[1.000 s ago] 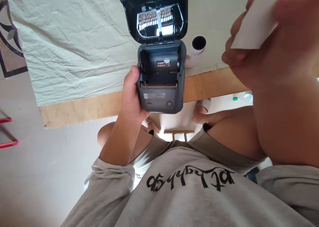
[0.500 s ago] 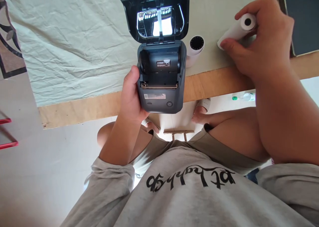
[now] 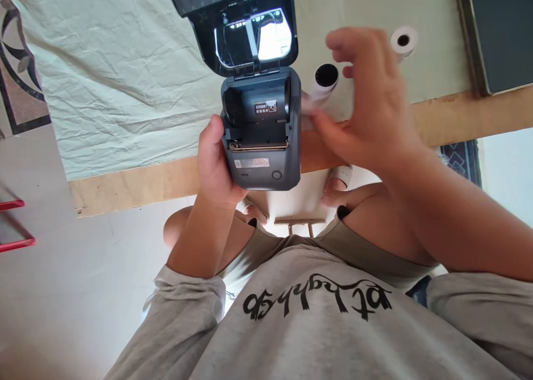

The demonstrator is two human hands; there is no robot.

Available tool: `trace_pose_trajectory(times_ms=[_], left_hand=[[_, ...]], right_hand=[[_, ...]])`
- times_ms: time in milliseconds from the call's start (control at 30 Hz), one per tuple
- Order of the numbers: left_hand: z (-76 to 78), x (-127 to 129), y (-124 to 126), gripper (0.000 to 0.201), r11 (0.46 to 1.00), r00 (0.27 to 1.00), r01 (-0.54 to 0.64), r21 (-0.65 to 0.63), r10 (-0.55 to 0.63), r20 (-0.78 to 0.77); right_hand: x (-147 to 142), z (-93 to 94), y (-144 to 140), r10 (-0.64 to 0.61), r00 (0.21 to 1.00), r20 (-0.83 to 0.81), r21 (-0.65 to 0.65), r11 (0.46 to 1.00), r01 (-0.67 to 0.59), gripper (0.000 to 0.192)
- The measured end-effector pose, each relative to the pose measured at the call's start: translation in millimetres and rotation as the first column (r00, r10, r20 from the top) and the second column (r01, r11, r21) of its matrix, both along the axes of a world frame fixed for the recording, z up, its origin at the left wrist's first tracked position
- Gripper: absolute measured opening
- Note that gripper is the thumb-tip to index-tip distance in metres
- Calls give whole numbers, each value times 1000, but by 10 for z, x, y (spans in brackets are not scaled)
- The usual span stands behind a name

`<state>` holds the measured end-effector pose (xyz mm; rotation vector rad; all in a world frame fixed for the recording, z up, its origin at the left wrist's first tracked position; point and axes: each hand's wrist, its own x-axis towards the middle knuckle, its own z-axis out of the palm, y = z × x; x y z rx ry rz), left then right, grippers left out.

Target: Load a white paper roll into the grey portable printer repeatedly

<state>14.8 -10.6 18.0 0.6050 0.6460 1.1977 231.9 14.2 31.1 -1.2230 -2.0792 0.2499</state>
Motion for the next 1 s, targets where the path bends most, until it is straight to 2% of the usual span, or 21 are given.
trace_pose_trajectory(times_ms=[100, 167, 333, 500, 567, 633, 700, 867, 1000], left_hand=[[-7, -8, -16, 56, 1000, 1000, -6, -1, 6, 14], [-10, -15, -25, 57, 1000, 1000, -20, -11, 20, -20], [-15, -36, -18, 56, 997, 982, -65, -50, 56, -180], [-12, -38, -9, 56, 997, 972, -58, -47, 45, -231], [-8, -37, -11, 56, 997, 972, -54, -52, 41, -231], [5, -31, -15, 55, 997, 972, -57, -59, 42, -229], [28, -19, -19, 54, 996, 973, -58, -73, 40, -228], [82, 23, -18, 51, 994, 981, -14, -109, -8, -196], [70, 25, -18, 49, 995, 987, -43, -94, 28, -159]], right_hand=[[-110, -204, 83, -82, 996, 38, -55, 995, 84, 49], [-104, -268, 105, -103, 994, 38, -49, 993, 105, 40], [-60, -248, 64, -80, 997, -14, 4, 997, 80, 34], [-72, -252, 72, -121, 992, 30, 43, 992, 120, 16], [-64, -241, 70, -109, 993, 37, 21, 994, 108, 22], [-50, -212, 51, -65, 998, -5, -40, 997, 65, 40], [-37, -182, 24, -38, 998, -58, -87, 996, 32, 47], [-44, -192, -5, 46, 999, 3, -100, 994, -46, 34], [-56, -216, 5, -43, 998, 35, -72, 996, 46, 23]])
